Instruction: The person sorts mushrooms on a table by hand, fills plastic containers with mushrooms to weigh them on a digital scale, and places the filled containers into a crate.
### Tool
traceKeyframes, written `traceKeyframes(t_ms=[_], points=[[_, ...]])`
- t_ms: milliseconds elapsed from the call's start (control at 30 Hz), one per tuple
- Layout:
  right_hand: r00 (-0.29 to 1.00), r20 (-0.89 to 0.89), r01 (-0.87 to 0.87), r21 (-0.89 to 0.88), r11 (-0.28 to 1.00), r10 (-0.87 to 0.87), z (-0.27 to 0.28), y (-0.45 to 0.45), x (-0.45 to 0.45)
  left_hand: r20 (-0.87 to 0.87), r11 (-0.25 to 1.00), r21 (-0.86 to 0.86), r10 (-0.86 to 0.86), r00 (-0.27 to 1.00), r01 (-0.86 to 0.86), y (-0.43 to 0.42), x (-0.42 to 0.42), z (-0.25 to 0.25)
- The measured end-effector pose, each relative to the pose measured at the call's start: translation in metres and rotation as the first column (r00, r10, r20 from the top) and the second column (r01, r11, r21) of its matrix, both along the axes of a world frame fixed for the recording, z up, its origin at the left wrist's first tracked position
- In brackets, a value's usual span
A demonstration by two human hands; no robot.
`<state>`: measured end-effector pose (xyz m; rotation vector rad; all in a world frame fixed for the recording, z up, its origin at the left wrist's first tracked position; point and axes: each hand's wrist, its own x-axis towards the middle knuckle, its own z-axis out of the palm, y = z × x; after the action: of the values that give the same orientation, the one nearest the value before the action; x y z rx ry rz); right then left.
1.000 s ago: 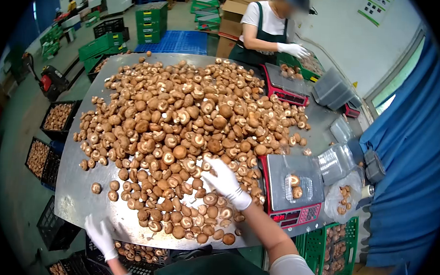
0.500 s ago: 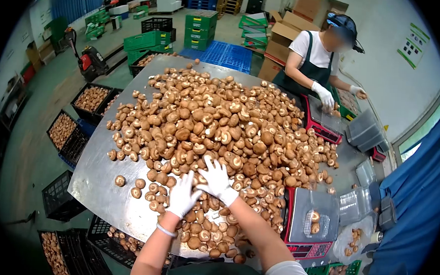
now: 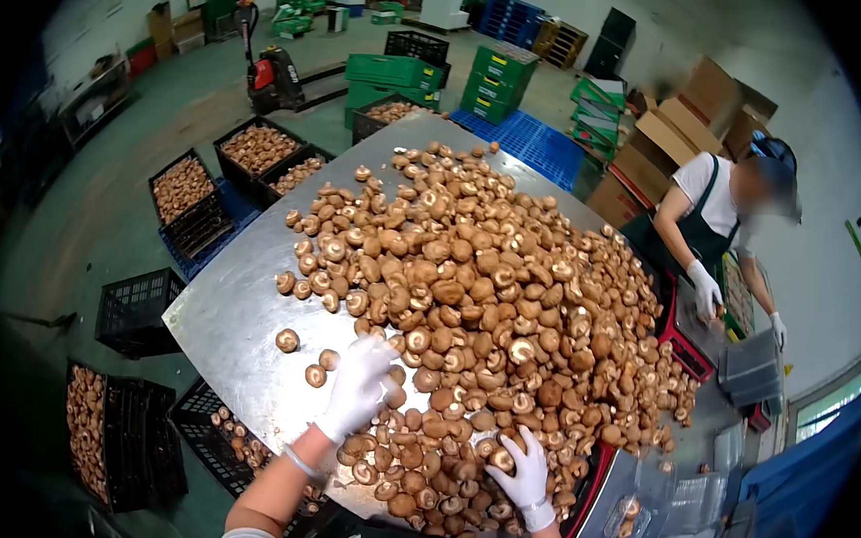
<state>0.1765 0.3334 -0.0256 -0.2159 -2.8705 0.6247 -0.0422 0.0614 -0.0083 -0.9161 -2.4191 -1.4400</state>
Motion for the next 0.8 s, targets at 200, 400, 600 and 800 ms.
traceKeyframes(t_ms=[200,400,600,800], points=[[0.983,-0.039,0.169,-0.17,0.971,-0.178,-0.026,-0.001,0.013,0.163,0.718,0.008,0.686,0.709,-0.696,-0.104,-0.156,-0.1],[0.969,-0.062,0.227,-0.143,0.963,-0.237,-0.037,-0.001,0.016,0.684,0.717,0.353,0.241,0.689,-0.602,-0.091,-0.232,-0.104],[0.971,-0.07,0.219,-0.128,0.967,-0.229,-0.037,-0.003,0.014,0.453,0.88,0.302,0.205,0.868,-0.366,-0.054,-0.276,-0.114],[0.972,-0.092,0.204,-0.141,0.969,-0.218,-0.037,-0.007,0.01,0.718,0.857,0.44,-0.155,0.678,-0.27,0.003,-0.254,-0.11]])
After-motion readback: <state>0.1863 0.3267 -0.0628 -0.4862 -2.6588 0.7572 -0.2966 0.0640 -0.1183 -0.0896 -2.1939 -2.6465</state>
